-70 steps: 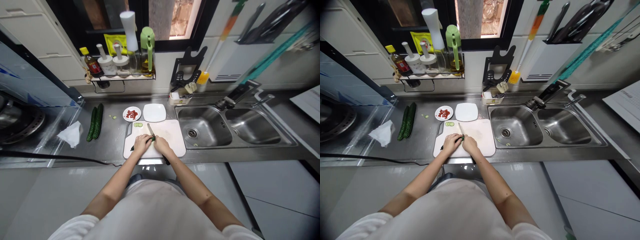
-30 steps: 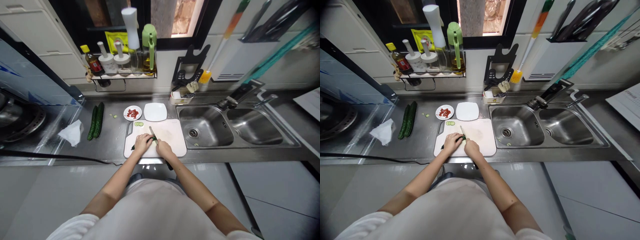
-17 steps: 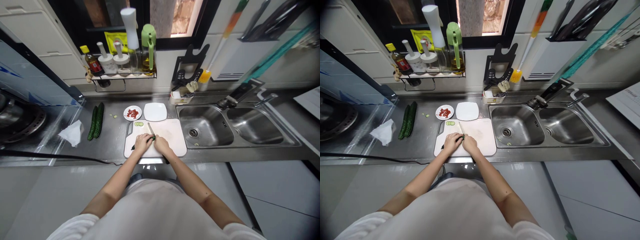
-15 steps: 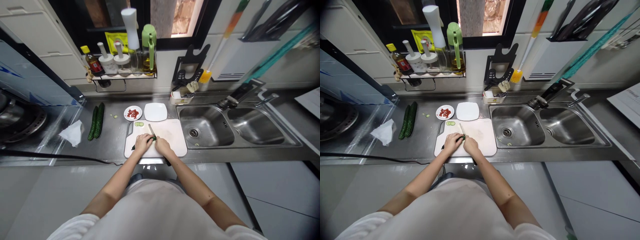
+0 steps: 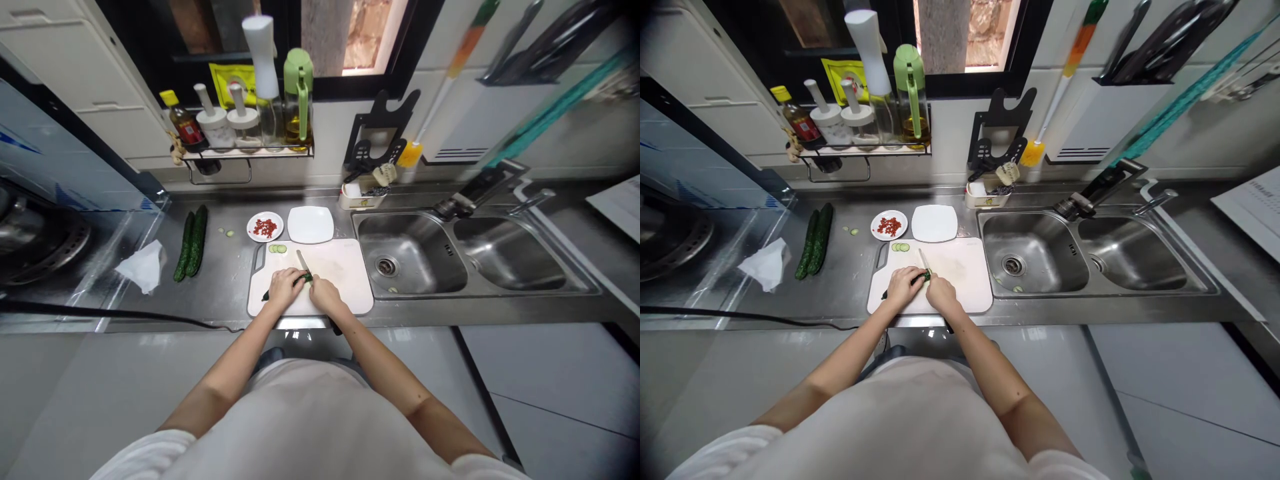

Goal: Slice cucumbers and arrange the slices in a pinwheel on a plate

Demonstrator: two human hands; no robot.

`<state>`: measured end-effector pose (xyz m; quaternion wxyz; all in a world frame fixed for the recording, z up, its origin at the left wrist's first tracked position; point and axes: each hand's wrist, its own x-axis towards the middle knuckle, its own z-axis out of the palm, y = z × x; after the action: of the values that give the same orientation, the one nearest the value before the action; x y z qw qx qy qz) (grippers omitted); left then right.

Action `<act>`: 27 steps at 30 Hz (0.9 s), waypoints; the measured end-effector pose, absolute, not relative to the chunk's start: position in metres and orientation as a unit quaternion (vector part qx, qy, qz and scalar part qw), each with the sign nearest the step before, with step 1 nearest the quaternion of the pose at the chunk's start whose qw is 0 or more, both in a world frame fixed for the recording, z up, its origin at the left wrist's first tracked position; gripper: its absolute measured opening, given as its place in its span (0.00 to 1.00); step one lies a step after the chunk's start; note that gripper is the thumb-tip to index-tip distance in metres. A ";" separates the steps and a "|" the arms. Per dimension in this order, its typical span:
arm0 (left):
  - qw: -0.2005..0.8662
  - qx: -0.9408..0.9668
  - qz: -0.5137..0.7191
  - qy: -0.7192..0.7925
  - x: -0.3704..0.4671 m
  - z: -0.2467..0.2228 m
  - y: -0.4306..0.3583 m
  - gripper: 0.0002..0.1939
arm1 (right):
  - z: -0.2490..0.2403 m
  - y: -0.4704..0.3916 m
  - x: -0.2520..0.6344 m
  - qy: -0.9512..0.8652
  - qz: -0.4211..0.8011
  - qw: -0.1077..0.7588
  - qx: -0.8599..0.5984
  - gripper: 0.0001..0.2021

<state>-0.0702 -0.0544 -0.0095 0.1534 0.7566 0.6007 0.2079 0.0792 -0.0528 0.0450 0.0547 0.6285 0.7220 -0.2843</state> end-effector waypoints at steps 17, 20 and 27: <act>0.154 0.755 0.210 0.601 -0.070 -0.009 -0.055 0.13 | 0.041 -0.060 0.085 0.721 -0.282 0.066 0.630 0.17; 0.153 0.755 0.207 0.602 -0.070 -0.008 -0.055 0.13 | 0.041 -0.061 0.085 0.722 -0.279 0.065 0.630 0.17; 0.155 0.756 0.212 0.599 -0.070 -0.009 -0.055 0.13 | 0.040 -0.055 0.080 0.719 -0.289 0.057 0.630 0.18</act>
<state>-0.0705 -0.0546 -0.0092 0.1552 0.7562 0.5994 0.2115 0.0803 -0.0549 0.0400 0.0570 0.6297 0.7187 -0.2893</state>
